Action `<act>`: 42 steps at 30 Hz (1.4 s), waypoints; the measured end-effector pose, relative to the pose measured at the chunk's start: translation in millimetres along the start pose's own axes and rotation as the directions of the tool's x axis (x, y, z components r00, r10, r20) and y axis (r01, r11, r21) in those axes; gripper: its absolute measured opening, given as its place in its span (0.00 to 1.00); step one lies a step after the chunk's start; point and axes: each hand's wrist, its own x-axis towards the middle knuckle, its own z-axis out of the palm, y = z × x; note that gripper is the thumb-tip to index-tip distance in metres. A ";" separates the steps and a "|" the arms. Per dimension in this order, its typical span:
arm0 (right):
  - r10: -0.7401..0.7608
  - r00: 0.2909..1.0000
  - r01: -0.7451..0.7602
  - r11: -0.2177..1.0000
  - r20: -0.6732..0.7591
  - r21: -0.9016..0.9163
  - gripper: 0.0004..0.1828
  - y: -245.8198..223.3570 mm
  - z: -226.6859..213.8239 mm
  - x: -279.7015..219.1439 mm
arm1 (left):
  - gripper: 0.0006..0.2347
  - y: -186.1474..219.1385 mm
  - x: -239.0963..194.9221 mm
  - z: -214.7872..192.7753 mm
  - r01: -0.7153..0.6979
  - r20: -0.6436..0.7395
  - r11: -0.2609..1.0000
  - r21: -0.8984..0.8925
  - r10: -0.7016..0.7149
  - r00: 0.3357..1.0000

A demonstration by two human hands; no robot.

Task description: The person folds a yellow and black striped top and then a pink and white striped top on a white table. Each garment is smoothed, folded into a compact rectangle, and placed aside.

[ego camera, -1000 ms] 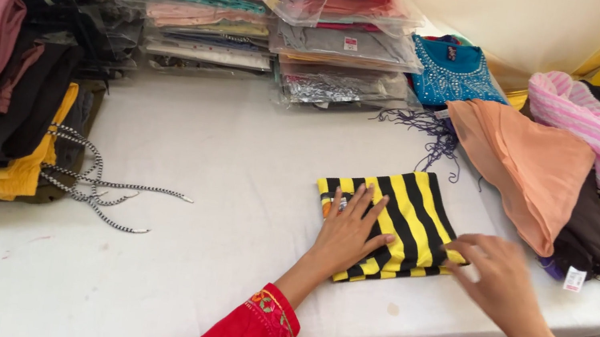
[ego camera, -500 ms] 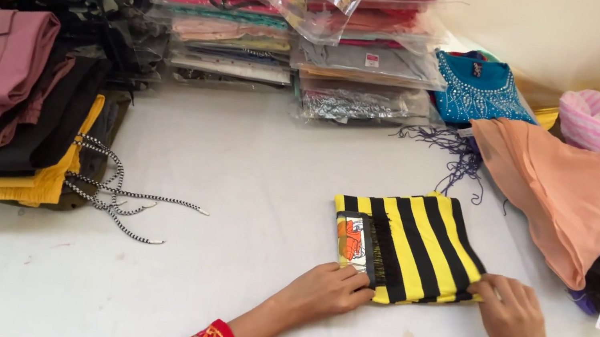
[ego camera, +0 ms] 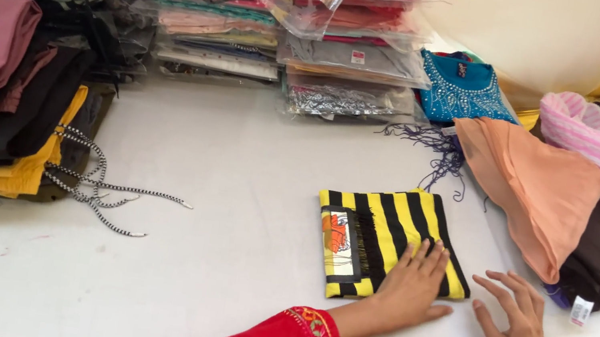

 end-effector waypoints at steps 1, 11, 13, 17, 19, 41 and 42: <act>0.002 1.000 -0.002 1.000 0.020 0.005 0.24 4.4 -0.3 -1.9 | 0.35 -5.6 6.1 14.3 0.040 -0.028 0.994 -0.105 -0.044 0.999; 0.065 0.994 -0.070 0.997 0.091 0.044 0.56 6.5 3.6 36.6 | 0.16 -16.6 29.9 -71.5 0.341 0.351 0.835 -0.432 -0.193 0.916; 0.012 0.997 -0.023 0.988 0.076 0.151 0.59 3.9 8.4 55.8 | 0.15 -12.9 31.0 -113.5 0.283 0.230 0.735 -0.617 -0.177 0.957; -0.021 0.989 -0.043 0.902 0.144 0.429 0.53 53.7 45.1 57.1 | 0.15 -15.5 21.9 -141.9 0.156 0.142 0.669 -0.727 -0.076 0.987; 0.080 0.947 -0.270 0.726 0.312 0.633 0.36 114.4 74.4 44.1 | 0.16 -12.8 13.1 -160.5 0.078 0.085 0.438 -0.896 -0.003 0.996; -0.097 0.993 0.076 0.963 0.072 0.260 0.31 -69.2 171.2 186.0 | 0.21 -210.5 -93.1 -161.6 0.561 -0.453 0.800 -0.213 -0.590 0.669; -0.065 0.997 0.053 0.964 0.036 0.259 0.23 -63.8 173.4 183.9 | 0.19 -206.3 -93.6 -157.2 0.534 -0.415 0.836 -0.128 -0.534 0.736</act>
